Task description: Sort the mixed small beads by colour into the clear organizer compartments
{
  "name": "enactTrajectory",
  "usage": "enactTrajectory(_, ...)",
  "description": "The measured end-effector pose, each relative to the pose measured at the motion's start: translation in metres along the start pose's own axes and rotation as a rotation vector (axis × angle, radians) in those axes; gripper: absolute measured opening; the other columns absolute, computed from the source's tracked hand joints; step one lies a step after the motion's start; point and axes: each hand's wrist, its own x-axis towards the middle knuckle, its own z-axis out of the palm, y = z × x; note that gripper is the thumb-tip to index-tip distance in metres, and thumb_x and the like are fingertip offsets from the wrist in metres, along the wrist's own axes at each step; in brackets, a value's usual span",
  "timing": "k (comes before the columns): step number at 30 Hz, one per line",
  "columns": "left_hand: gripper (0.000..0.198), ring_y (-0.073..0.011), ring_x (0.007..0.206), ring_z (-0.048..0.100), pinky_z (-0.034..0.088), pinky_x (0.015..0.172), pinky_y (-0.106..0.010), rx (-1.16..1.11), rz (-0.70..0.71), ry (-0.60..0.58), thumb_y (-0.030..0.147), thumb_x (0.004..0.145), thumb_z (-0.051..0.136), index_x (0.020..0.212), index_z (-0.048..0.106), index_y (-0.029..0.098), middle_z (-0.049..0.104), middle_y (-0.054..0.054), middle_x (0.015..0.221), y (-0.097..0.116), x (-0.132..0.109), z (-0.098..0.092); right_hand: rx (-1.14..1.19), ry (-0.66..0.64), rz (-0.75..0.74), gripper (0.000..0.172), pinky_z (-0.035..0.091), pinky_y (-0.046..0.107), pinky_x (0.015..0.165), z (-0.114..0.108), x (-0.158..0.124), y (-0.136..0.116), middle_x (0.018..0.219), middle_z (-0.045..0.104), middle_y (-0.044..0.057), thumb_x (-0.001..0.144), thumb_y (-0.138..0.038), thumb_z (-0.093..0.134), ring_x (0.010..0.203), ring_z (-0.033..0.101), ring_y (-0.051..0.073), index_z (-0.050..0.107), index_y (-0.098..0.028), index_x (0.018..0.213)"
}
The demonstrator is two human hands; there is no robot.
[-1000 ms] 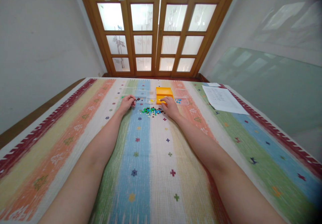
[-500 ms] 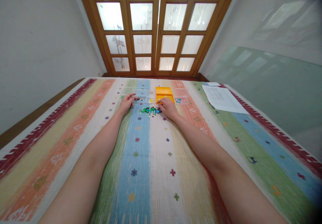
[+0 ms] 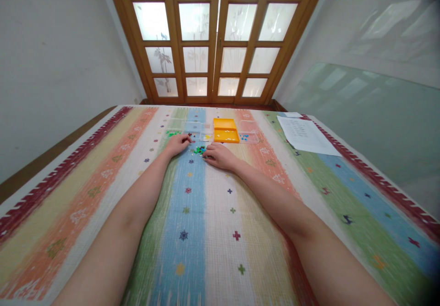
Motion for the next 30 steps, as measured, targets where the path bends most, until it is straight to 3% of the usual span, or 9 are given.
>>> enactTrajectory(3, 0.018, -0.0174, 0.071, 0.060, 0.045, 0.070, -0.027, -0.016, 0.061, -0.215, 0.025, 0.075, 0.057, 0.081, 0.074, 0.020, 0.070, -0.001, 0.077, 0.000, -0.001, -0.011, -0.006, -0.001, -0.003, 0.015, 0.041, 0.036, 0.085, 0.001, -0.001, 0.002, 0.095, 0.069, 0.006, 0.098, -0.029, 0.061, 0.092, 0.058, 0.023, 0.075, -0.024, 0.100)
enactTrajectory(6, 0.017, -0.0162, 0.067, 0.058, 0.043, 0.065, -0.025, -0.073, 0.059, -0.347, 0.026, 0.071, 0.062, 0.082, 0.074, 0.020, 0.068, 0.000, 0.073, 0.001, 0.001, -0.019, -0.005, 0.006, -0.001, 0.015, 0.041, 0.036, 0.085, 0.002, -0.001, 0.002, 0.096, 0.069, 0.007, 0.097, -0.026, 0.061, 0.093, 0.058, 0.023, 0.075, -0.024, 0.100)
enactTrajectory(14, 0.012, -0.0150, 0.068, 0.060, 0.044, 0.065, -0.023, -0.193, 0.061, -0.528, 0.029, 0.066, 0.070, 0.073, 0.073, 0.020, 0.070, 0.001, 0.071, 0.015, 0.005, -0.018, -0.028, 0.009, 0.018, 0.015, 0.041, 0.036, 0.084, 0.002, -0.002, 0.001, 0.095, 0.068, 0.007, 0.097, -0.027, 0.060, 0.092, 0.057, 0.023, 0.075, -0.023, 0.099)
enactTrajectory(20, 0.010, -0.0136, 0.063, 0.057, 0.041, 0.059, -0.024, -0.200, 0.073, -0.654, 0.023, 0.067, 0.069, 0.076, 0.074, 0.020, 0.068, 0.001, 0.070, 0.037, 0.003, -0.007, -0.032, 0.006, 0.009, 0.015, 0.041, 0.036, 0.085, 0.003, -0.002, 0.002, 0.095, 0.069, 0.007, 0.096, -0.027, 0.061, 0.092, 0.057, 0.023, 0.075, -0.023, 0.098)
enactTrajectory(27, 0.013, -0.0123, 0.058, 0.050, 0.037, 0.055, -0.025, -0.205, 0.091, -0.650, 0.031, 0.072, 0.074, 0.073, 0.069, 0.019, 0.060, 0.001, 0.063, 0.046, 0.001, 0.001, -0.030, 0.026, 0.002, 0.015, 0.041, 0.036, 0.084, 0.004, 0.000, 0.001, 0.094, 0.069, 0.007, 0.097, -0.025, 0.058, 0.091, 0.057, 0.023, 0.073, -0.023, 0.097)
enactTrajectory(30, 0.019, -0.0121, 0.059, 0.050, 0.038, 0.057, -0.025, -0.283, 0.067, -0.521, 0.036, 0.076, 0.072, 0.077, 0.066, 0.018, 0.060, 0.000, 0.067, 0.037, 0.001, 0.000, -0.041, 0.049, -0.020, 0.018, 0.041, 0.037, 0.087, 0.005, 0.000, -0.001, 0.098, 0.069, 0.008, 0.098, -0.027, 0.057, 0.095, 0.057, 0.024, 0.073, -0.024, 0.105)
